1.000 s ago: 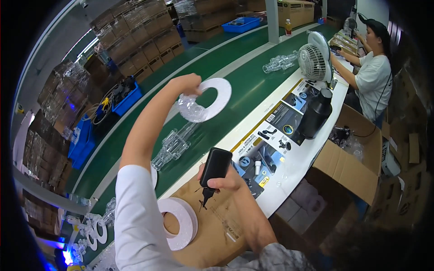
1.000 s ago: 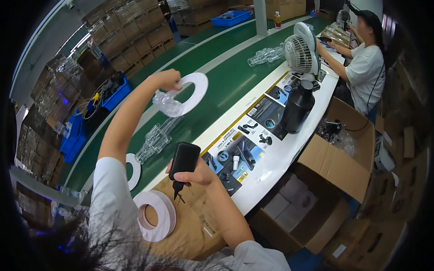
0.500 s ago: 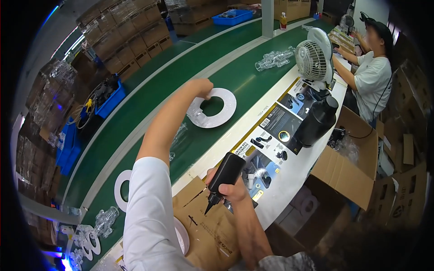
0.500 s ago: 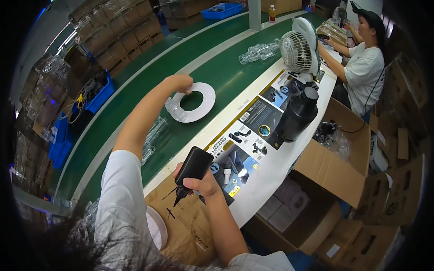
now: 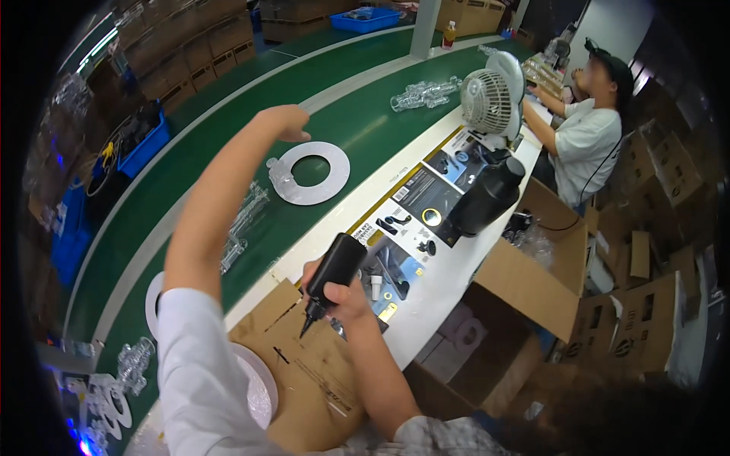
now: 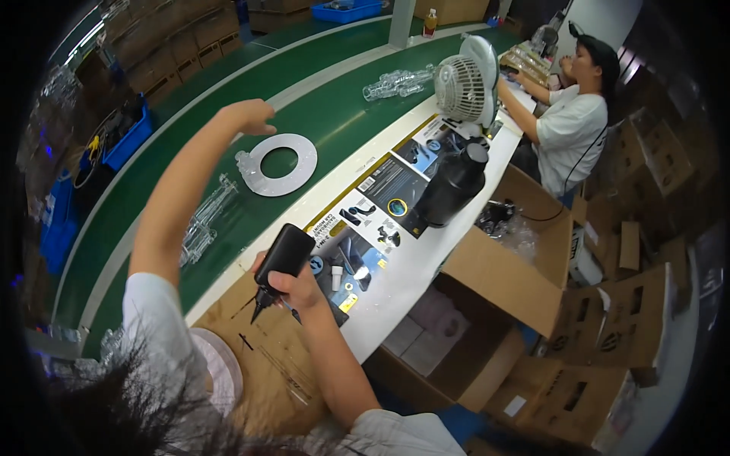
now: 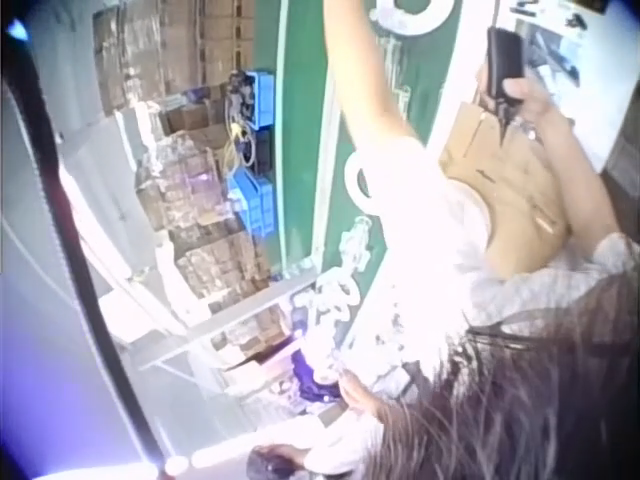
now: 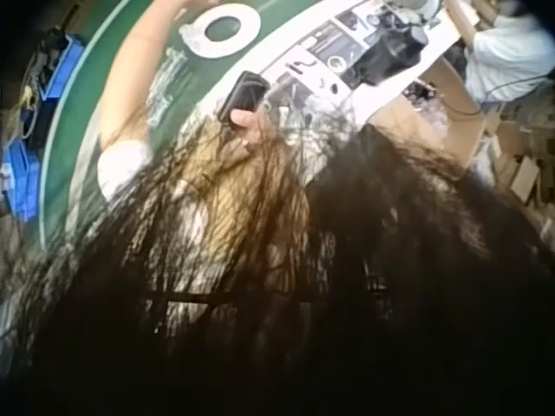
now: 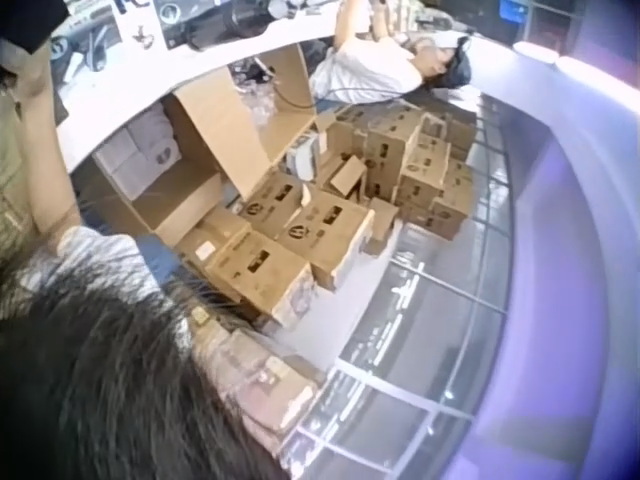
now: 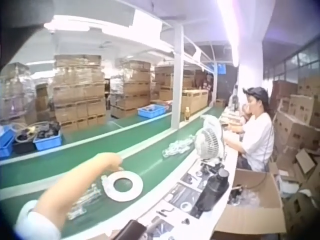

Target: Applying sealant to circular light fixture components on a factory assembly line.

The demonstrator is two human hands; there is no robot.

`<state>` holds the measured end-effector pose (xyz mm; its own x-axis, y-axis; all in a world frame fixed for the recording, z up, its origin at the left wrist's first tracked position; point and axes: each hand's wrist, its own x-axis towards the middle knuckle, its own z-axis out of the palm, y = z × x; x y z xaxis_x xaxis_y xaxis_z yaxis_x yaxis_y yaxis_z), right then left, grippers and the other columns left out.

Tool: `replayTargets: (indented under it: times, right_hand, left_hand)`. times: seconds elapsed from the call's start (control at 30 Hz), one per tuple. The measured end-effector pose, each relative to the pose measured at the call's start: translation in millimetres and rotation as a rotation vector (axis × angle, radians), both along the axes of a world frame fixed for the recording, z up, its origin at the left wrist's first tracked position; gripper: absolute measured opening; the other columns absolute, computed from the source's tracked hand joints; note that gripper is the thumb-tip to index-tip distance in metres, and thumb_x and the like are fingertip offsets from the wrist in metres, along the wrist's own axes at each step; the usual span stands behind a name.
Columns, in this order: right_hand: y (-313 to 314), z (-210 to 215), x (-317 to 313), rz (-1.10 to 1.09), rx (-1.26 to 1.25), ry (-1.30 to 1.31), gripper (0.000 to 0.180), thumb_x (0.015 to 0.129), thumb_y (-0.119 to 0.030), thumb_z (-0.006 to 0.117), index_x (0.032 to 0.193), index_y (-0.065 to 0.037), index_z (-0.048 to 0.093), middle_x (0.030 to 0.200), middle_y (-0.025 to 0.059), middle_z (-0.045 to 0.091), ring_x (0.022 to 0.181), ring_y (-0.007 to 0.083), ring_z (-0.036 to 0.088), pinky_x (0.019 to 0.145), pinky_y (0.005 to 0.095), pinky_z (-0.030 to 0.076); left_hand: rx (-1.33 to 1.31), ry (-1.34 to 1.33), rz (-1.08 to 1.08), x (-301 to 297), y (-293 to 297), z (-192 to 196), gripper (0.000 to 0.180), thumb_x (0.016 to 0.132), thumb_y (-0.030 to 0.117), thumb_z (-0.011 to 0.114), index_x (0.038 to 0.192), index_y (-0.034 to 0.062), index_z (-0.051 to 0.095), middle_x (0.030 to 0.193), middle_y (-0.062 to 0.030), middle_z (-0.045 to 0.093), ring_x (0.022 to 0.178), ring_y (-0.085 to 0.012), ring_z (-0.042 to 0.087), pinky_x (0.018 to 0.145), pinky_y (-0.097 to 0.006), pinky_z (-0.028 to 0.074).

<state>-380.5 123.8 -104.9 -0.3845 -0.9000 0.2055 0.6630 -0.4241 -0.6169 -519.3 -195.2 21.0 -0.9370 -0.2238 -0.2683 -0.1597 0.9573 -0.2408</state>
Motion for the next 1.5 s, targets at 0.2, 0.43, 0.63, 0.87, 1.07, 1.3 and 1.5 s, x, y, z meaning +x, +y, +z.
replayTargets:
  times: [0.2, 0.43, 0.63, 0.87, 1.07, 1.3, 1.5]
  right_hand:
    - [-13.9, 2.4, 16.7, -0.073, 0.109, 0.036, 0.050, 0.074, -0.042, 0.073, 0.100, 0.000, 0.063, 0.071, 0.0127, 0.065, 0.038, 0.0101, 0.048, 0.031, 0.0214, 0.035]
    - [-14.1, 19.9, 32.9, 0.056, 0.006, 0.206, 0.047, 0.081, -0.042, 0.068, 0.103, -0.002, 0.061, 0.076, 0.0118, 0.065, 0.039, 0.0077, 0.045, 0.031, 0.0199, 0.033]
    - [-14.6, 46.5, 88.1, 0.085, 0.063, 0.242, 0.044, 0.087, -0.040, 0.067, 0.105, 0.000, 0.062, 0.078, 0.0108, 0.066, 0.044, 0.0089, 0.052, 0.035, 0.0208, 0.039]
    - [-19.7, 37.3, 134.5, 0.033, 0.214, 0.654, 0.033, 0.084, -0.026, 0.072, 0.101, 0.000, 0.063, 0.078, 0.0089, 0.065, 0.046, 0.0100, 0.053, 0.036, 0.0207, 0.040]
    - [-29.2, 24.5, 121.3, 0.003, 0.135, 0.446, 0.038, 0.088, -0.033, 0.066, 0.101, 0.002, 0.061, 0.076, 0.0125, 0.064, 0.044, 0.0115, 0.053, 0.034, 0.0208, 0.037]
    - [-41.0, 7.8, 102.1, 0.039, 0.154, 0.234, 0.043, 0.089, -0.040, 0.062, 0.104, 0.001, 0.061, 0.076, 0.0137, 0.067, 0.040, 0.0094, 0.050, 0.032, 0.0205, 0.036]
    - [-24.7, 20.7, 71.8, -0.031, 0.069, 0.079, 0.048, 0.090, -0.046, 0.059, 0.106, -0.001, 0.059, 0.075, 0.0128, 0.064, 0.039, 0.0083, 0.044, 0.031, 0.0209, 0.033]
  left_hand:
    - [0.020, 0.315, 0.028, 180.3, 72.9, 73.5, 0.034, 0.085, 0.031, 0.064, 0.105, 0.0036, 0.070, 0.098, -0.0200, 0.071, 0.095, -0.0380, 0.067, 0.084, -0.045, 0.054]
    - [0.180, 0.376, 0.331, 397.0, 150.8, 66.1, 0.021, 0.085, 0.021, 0.065, 0.097, 0.0045, 0.072, 0.092, -0.0166, 0.071, 0.083, -0.0345, 0.067, 0.075, -0.043, 0.053]
    - [0.442, 0.828, 0.462, 484.9, 217.8, 55.2, 0.015, 0.084, 0.010, 0.066, 0.092, -0.0028, 0.069, 0.087, -0.0160, 0.070, 0.078, -0.0274, 0.067, 0.073, -0.035, 0.054]
    - [0.308, 0.951, 0.426, 501.3, 228.8, 5.5, 0.025, 0.084, 0.018, 0.067, 0.101, -0.0007, 0.068, 0.094, -0.0157, 0.070, 0.083, -0.0321, 0.067, 0.075, -0.039, 0.054]
    - [0.161, 0.247, 0.835, 504.6, 204.8, -11.1, 0.043, 0.068, 0.037, 0.081, 0.089, 0.0008, 0.072, 0.089, -0.0176, 0.071, 0.083, -0.0339, 0.069, 0.073, -0.042, 0.056]
    - [0.086, 0.154, 0.841, 501.4, 191.4, -40.4, 0.045, 0.057, 0.035, 0.086, 0.085, 0.0018, 0.073, 0.091, -0.0193, 0.072, 0.085, -0.0351, 0.070, 0.076, -0.042, 0.057]
    - [-0.017, 0.361, 0.708, 485.5, 169.5, -0.7, 0.037, 0.056, 0.033, 0.078, 0.070, 0.0002, 0.071, 0.075, -0.0220, 0.067, 0.076, -0.0388, 0.067, 0.071, -0.044, 0.056]
